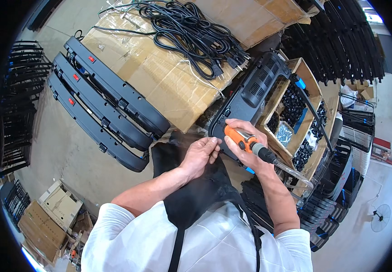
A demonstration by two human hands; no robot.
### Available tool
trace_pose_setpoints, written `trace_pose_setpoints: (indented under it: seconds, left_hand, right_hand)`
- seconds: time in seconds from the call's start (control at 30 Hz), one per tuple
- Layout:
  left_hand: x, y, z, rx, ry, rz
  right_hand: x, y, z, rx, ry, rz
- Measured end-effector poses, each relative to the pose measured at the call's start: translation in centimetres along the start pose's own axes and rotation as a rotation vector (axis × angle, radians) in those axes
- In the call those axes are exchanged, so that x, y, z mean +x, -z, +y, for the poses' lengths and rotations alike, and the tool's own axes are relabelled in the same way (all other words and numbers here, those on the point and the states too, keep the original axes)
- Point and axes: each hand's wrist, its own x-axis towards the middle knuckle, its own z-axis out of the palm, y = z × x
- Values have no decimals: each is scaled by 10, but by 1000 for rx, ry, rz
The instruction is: Assembling components of a lawn mower, including the handle, housing, and internal wiring on a factory assembly line.
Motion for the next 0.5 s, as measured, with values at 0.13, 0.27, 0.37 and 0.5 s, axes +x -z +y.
trace_pose_setpoints:
  seconds: [0.13, 0.27, 0.37, 0.5]
  left_hand:
    - [-4, -2, 7, -48, -52, 23]
    - [1, 3, 13, -111, -13, 6]
    - [11, -8, 17, -182, 27, 59]
    - [43, -45, 26, -310, 88, 33]
  right_hand:
    - [1, -1, 6, 50, 5, 28]
    - [3, 6, -6, 6, -143, -26]
    - [-10, 18, 2, 93, -70, 68]
    - [-20, 64, 9, 283, 59, 148]
